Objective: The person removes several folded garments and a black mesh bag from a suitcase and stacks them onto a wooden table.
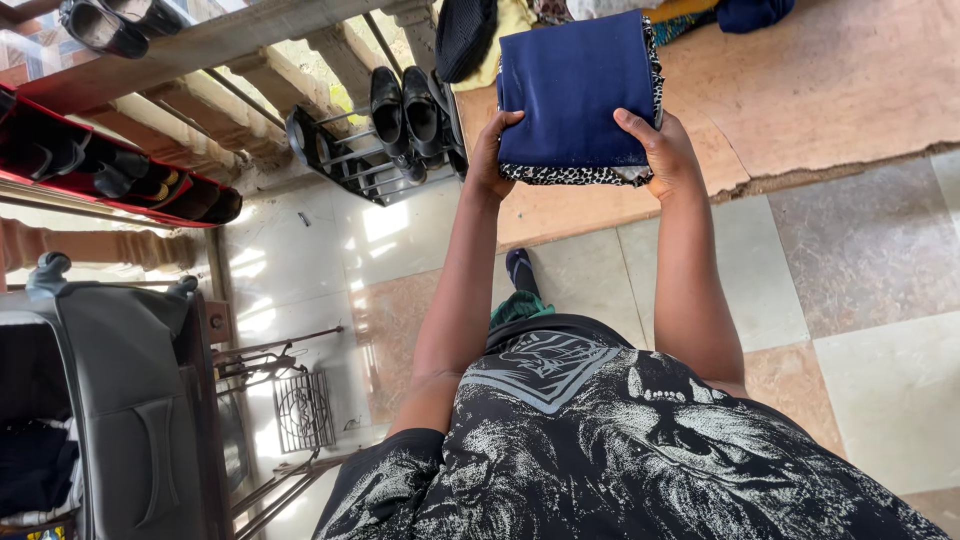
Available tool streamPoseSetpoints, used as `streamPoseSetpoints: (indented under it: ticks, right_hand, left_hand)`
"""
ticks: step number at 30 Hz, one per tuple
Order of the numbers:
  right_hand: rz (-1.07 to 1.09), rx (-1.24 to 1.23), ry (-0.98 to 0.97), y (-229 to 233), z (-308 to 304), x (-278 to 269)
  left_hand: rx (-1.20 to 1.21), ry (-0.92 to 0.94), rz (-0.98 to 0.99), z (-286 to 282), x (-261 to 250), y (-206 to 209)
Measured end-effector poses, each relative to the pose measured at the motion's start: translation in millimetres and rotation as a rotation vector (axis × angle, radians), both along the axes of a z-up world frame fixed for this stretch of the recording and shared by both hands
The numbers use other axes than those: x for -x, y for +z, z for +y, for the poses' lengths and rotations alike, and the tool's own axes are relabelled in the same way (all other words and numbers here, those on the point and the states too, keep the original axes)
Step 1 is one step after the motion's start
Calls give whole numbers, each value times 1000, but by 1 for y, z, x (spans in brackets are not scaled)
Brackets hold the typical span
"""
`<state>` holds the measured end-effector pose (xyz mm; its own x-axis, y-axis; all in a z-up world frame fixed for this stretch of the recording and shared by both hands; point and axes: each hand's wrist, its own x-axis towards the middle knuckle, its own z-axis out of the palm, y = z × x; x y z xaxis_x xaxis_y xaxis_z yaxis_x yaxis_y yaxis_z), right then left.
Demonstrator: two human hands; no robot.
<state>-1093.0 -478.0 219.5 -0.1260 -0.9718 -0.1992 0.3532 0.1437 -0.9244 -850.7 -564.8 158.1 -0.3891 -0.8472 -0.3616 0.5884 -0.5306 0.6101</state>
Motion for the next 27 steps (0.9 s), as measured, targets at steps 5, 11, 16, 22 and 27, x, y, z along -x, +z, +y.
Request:
streamPoseSetpoints:
  ticks: [5, 11, 16, 22, 27]
  right_hand:
    - [10, 35, 16, 3, -57, -6]
    - [69, 54, 73, -5, -125, -20]
    - [108, 15, 131, -13, -178, -33]
    - [70, 66, 167, -17, -244, -39]
    - [172, 102, 112, -45, -304, -27]
  left_hand:
    - [1, 19, 64, -56, -7, -10]
    - [35, 72, 44, -112, -28, -8]
    - [99, 71, -146, -149, -46, 2]
    - [130, 72, -356, -223, -53, -8]
    - [180, 86, -250, -288, -46, -46]
